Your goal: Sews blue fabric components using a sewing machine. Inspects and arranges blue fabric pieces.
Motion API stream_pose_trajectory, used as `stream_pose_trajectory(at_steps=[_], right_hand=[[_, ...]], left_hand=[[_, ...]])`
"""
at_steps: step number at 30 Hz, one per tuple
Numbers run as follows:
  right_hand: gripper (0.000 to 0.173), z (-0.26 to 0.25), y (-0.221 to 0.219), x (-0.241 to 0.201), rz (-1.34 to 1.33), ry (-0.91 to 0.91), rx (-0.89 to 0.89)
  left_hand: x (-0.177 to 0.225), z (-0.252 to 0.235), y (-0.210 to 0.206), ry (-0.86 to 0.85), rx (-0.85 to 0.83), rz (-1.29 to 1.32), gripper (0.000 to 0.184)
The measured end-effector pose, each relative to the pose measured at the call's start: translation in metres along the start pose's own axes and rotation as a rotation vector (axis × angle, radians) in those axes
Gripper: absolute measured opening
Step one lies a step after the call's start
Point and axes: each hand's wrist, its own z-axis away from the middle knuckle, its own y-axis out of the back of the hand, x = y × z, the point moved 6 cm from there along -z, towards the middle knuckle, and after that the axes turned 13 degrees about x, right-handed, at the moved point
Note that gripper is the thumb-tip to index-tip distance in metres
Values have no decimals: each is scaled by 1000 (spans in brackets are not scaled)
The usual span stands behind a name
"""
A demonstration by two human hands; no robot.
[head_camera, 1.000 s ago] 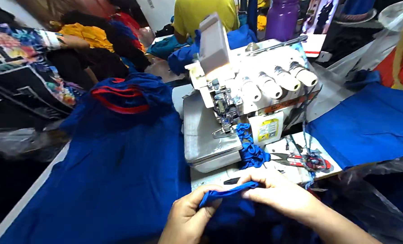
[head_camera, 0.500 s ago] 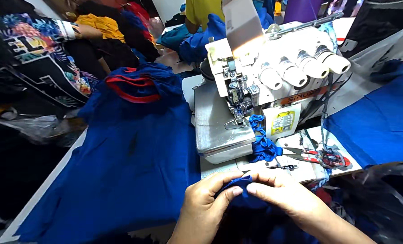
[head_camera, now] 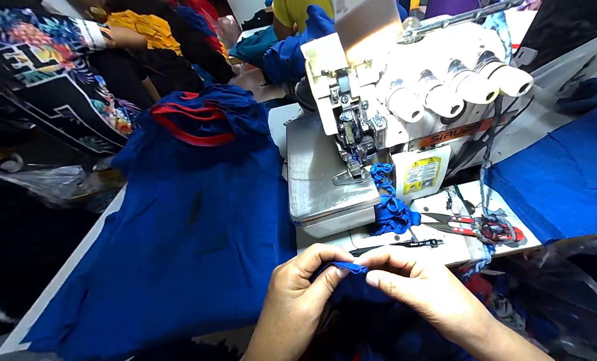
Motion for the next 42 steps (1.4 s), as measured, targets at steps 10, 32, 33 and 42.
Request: stream_pose_trajectory(at_steps=[10, 32, 33, 42], right_hand=[[6, 1, 1, 6, 5, -45, 96], [24, 46, 36, 44, 234, 371, -13], [19, 47, 36, 44, 205, 389, -20], [13, 49, 30, 33, 210, 421, -46]], left_hand=[[-4, 2, -6, -78, -43, -31, 20], [23, -11, 24, -163, -69, 15, 12], [23, -11, 25, -164, -65, 16, 11], [21, -8, 37, -232, -115, 17, 13]])
